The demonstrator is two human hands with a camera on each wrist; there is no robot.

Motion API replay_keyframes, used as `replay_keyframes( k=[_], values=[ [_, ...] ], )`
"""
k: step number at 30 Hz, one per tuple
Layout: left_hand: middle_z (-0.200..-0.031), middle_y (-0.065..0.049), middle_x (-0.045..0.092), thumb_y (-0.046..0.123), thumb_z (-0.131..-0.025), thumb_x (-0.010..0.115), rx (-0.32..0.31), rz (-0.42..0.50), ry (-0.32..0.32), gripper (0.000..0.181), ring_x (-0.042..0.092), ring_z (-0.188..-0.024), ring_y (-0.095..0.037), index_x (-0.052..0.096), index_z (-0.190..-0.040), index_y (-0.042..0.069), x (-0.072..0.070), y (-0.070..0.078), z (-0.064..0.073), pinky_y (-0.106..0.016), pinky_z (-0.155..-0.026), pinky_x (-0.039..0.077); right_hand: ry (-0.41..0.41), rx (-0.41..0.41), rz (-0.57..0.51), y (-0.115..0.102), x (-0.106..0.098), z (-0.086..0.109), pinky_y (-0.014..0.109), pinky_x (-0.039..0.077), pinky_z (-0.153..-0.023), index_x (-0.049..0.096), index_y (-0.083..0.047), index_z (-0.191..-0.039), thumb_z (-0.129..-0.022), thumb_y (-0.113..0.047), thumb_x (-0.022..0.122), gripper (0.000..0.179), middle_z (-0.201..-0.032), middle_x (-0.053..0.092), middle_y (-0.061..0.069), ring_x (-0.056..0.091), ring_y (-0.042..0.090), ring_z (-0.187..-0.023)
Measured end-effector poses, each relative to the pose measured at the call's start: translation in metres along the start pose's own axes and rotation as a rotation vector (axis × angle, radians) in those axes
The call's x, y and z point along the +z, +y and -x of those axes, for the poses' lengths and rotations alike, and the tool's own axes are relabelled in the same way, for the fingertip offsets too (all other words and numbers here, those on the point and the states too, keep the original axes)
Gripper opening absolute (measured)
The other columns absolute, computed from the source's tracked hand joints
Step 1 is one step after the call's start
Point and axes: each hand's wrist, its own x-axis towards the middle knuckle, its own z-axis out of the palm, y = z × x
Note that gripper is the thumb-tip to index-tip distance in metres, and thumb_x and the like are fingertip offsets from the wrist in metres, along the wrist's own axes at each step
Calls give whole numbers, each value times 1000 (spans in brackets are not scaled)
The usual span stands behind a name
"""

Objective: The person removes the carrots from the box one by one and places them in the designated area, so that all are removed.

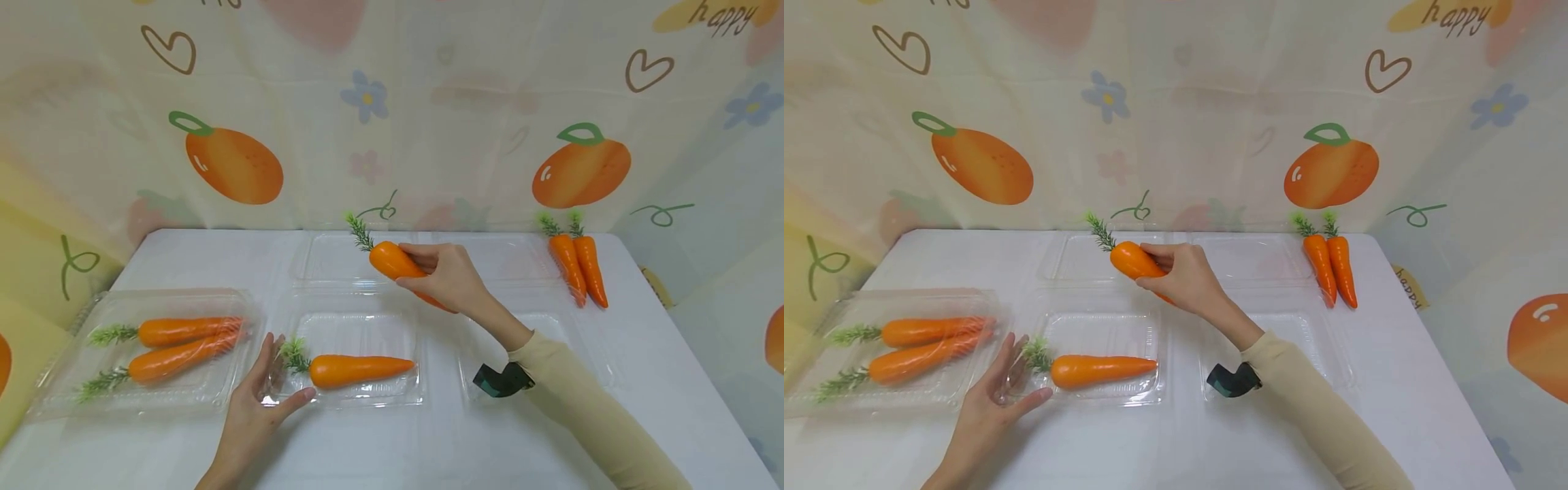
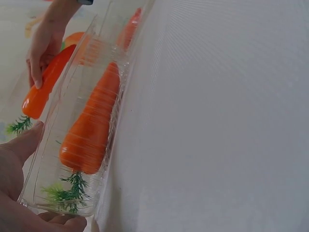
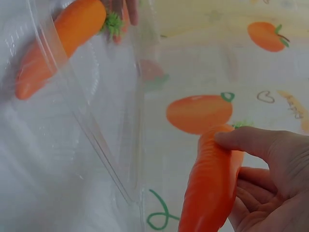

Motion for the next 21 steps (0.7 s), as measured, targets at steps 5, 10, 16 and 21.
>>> replay_keyframes(
  k=[5, 10, 16, 21],
  values=[
    [-159, -4, 29, 21, -76, 85, -9, 9, -11, 108, 31, -142, -31, 14, -158, 16, 0, 1, 0, 4, -96, 24, 57, 3, -19, 6, -16, 2, 29, 55, -87, 62, 0, -130, -80, -10, 81, 54, -125, 66, 14, 66, 25, -109],
    [-159, -4, 28, 22, -77, 85, -9, 2, -10, 108, 30, -143, -31, 14, -158, 17, 0, 1, 0, 4, -96, 22, 98, 35, -21, 12, -36, 3, 30, 56, -85, 62, -2, -131, -80, -12, 81, 55, -126, 65, 14, 66, 25, -110],
    [-159, -8, 29, 20, -77, 85, 11, 9, -3, 108, 31, -142, -34, 14, -158, 13, 0, -1, 0, 4, -97, 22, 128, 105, 41, 19, -59, 6, 35, 54, -92, 59, -6, -136, -83, -18, 80, 58, -130, 63, 12, 64, 25, -114],
    [-159, -8, 28, 20, -76, 85, 10, 2, -5, 108, 32, -141, -34, 14, -158, 12, 0, -1, -1, 3, -97, 23, 146, 128, 97, 26, -74, 11, 40, 53, -94, 57, -6, -137, -85, -22, 78, 58, -131, 62, 13, 63, 28, -116]
  ],
)
